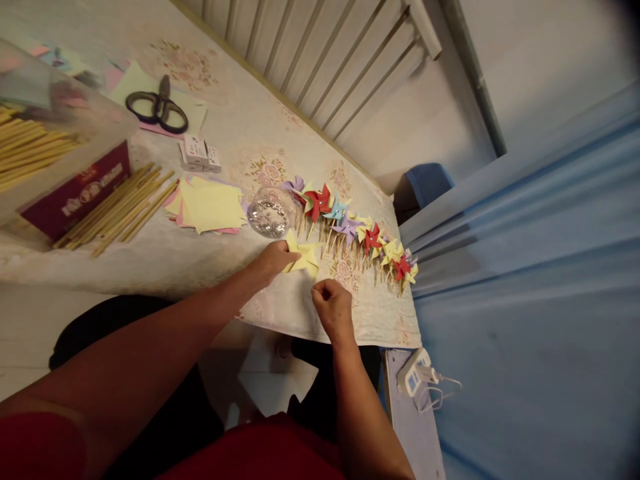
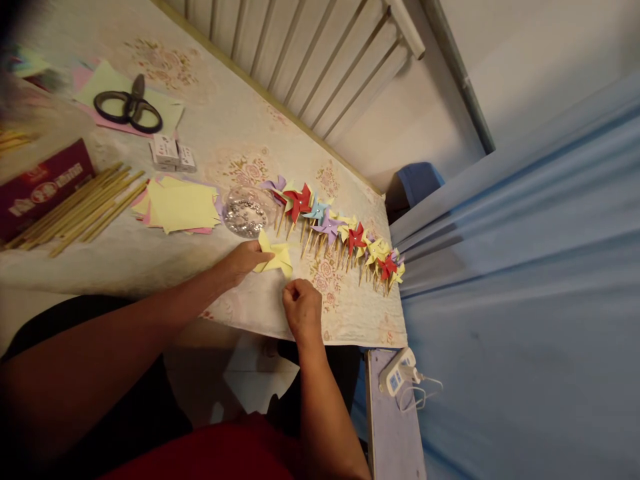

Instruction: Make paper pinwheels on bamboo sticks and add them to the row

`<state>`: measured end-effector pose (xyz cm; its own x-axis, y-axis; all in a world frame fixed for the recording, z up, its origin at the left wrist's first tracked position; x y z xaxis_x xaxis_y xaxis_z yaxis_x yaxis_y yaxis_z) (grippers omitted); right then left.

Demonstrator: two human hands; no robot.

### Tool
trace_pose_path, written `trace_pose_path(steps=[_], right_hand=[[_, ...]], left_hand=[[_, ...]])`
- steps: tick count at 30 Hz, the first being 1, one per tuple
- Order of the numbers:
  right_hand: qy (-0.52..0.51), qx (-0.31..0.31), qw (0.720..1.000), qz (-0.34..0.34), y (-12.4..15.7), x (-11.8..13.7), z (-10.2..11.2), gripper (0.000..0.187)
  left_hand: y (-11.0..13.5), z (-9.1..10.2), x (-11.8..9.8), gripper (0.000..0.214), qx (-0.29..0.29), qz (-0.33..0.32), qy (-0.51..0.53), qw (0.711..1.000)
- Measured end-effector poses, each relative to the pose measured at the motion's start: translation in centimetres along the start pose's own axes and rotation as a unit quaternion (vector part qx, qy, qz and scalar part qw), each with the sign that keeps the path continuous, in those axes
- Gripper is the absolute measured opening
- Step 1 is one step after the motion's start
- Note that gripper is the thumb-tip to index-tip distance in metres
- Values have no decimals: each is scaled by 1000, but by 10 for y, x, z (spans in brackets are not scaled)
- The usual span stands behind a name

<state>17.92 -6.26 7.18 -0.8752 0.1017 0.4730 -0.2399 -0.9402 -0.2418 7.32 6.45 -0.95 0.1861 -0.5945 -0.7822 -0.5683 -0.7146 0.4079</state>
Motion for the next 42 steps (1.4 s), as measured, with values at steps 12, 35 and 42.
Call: trace_pose_path(steps=[12,35,42], right_hand=[[-8,-66,997,31,-52,16,-11,10],[0,-31,999,-6,-57,7,-25,12],[1,-26,1000,6,-57,7,-26,14]], left_hand=[[-4,-4,-1,21,20,-34,-15,999],[-8,-2,-7,22,-19,-82,-116,990],[-6,-2,-13,20,-30,-98,-172,980]])
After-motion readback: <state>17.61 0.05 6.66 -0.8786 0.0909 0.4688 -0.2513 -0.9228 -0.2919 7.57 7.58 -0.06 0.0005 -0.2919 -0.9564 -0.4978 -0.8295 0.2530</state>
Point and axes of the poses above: each hand's wrist, its own y-axis away from the middle knuckle, its own z-axis out of the back of the hand, x = y × z, the point moved 10 cm from there along -y, towards the middle knuckle, and after that the axes turned 8 degrees about z, right-handed, at the moved point
